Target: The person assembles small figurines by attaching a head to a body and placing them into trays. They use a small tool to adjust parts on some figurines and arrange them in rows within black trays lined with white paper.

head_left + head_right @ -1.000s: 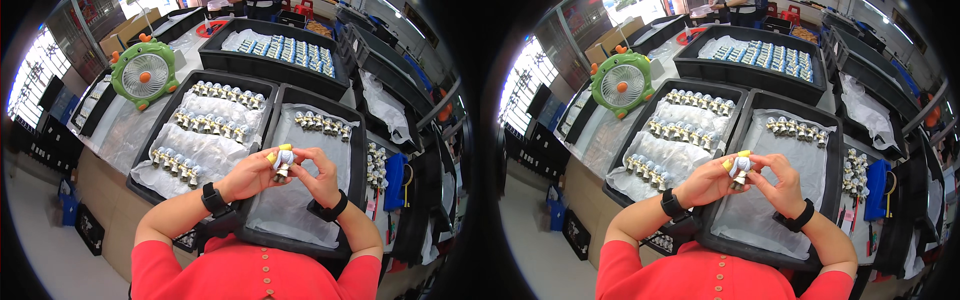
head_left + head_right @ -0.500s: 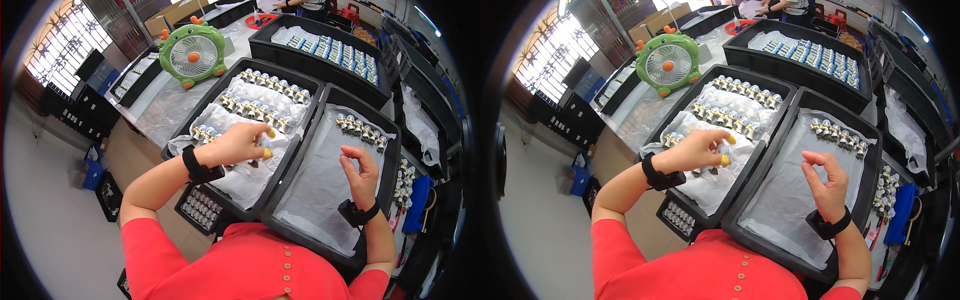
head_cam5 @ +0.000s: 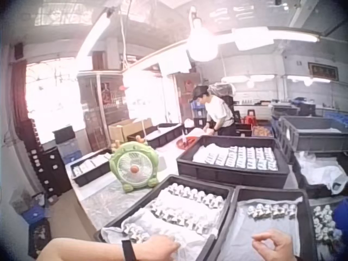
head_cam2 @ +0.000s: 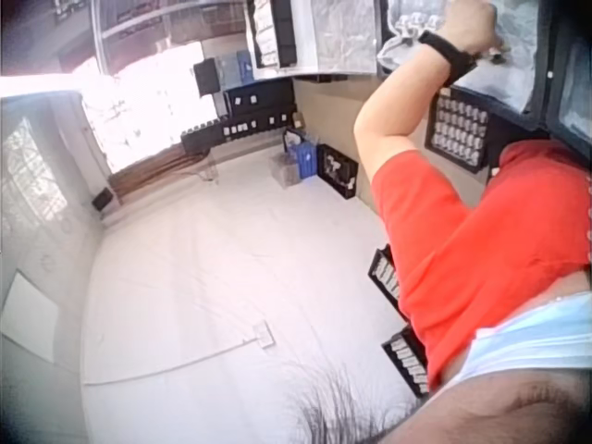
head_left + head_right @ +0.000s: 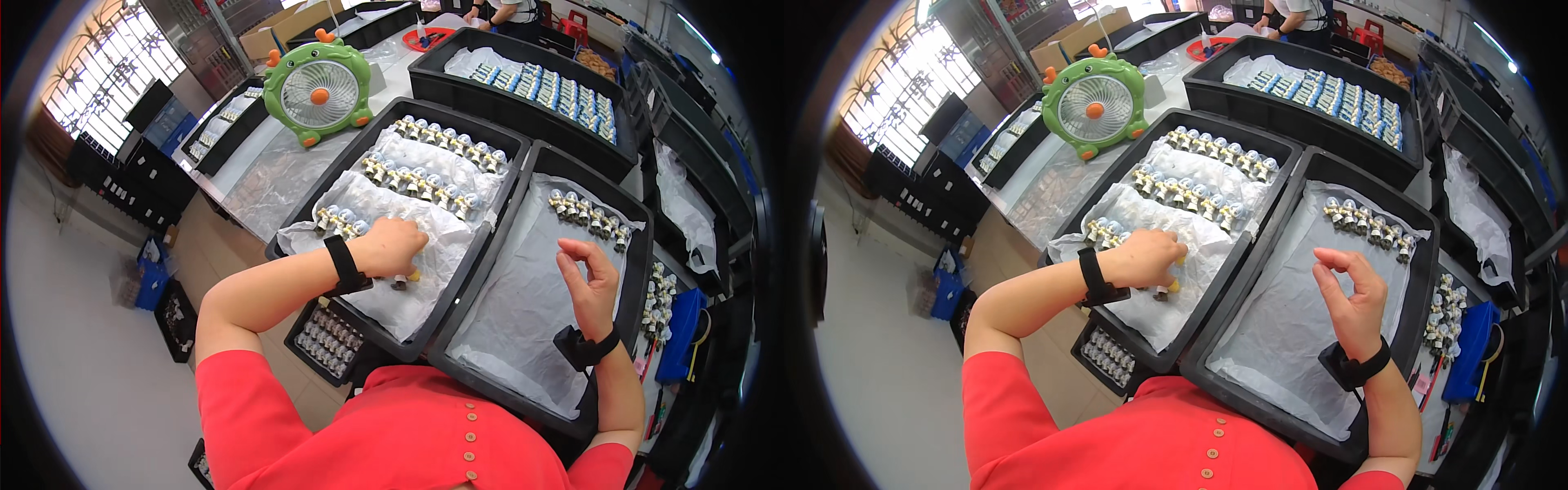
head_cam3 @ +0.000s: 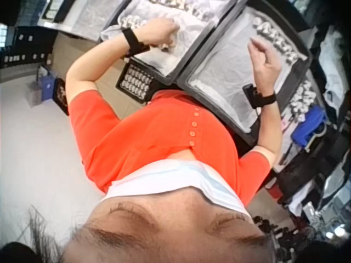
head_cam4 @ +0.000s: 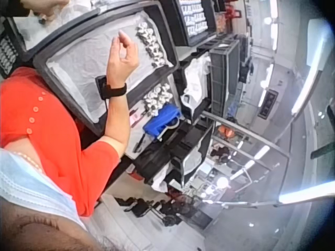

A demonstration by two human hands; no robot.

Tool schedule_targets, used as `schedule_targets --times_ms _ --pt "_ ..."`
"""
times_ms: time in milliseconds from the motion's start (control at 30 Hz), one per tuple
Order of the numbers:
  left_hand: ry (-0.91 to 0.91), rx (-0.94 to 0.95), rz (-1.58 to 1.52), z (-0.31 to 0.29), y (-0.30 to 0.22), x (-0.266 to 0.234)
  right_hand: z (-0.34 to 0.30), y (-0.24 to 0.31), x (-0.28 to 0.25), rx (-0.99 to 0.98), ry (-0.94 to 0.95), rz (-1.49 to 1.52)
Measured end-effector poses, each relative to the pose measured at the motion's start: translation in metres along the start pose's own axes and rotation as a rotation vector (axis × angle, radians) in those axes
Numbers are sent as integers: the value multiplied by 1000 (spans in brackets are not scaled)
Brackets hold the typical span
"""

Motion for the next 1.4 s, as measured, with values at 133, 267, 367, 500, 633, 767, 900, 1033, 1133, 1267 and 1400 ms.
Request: schedule_targets --times_ms 133,267,367,500,633,767,900,1033,1133,1267,1400 --pt "25 35 -82 -1 6 3 0 -3 1 7 -6 -11" --pt "14 45 -47 3 3 5 0 -11 2 30 0 -53" --pt "-11 81 29 2 2 6 3 -21 8 21 23 -97" --pt "-107 135 -8 -14 -23 -35 2 -59 8 146 75 -137" --pt "-355 485 -574 -14 -71 -59 33 -89 -5 233 79 -266" --pt "-115 662 -973 4 -100 -50 71 -125 -5 177 58 -770" --pt "7 540 -1275 23 -93 -17 74 -138 10 220 76 -958" --pt "24 498 -1511 26 -84 -12 81 -149 18 178 49 -950" --pt "68 492 -1640 26 -85 -16 82 -150 11 233 45 -831" --pt "-82 434 -1749 32 -81 -11 72 -133 2 355 -20 -192" --pt "-265 303 -1682 40 -79 -6 44 -50 7 481 64 451"
Point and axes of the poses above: each hand's wrist, its own z-axis towards the middle knuckle, its own x-axis out of the palm, y = z × x, the point moved 1 cm from there along z, towards the middle knuckle, and after that the axes turned 5 degrees about y, right-handed, at the moved point
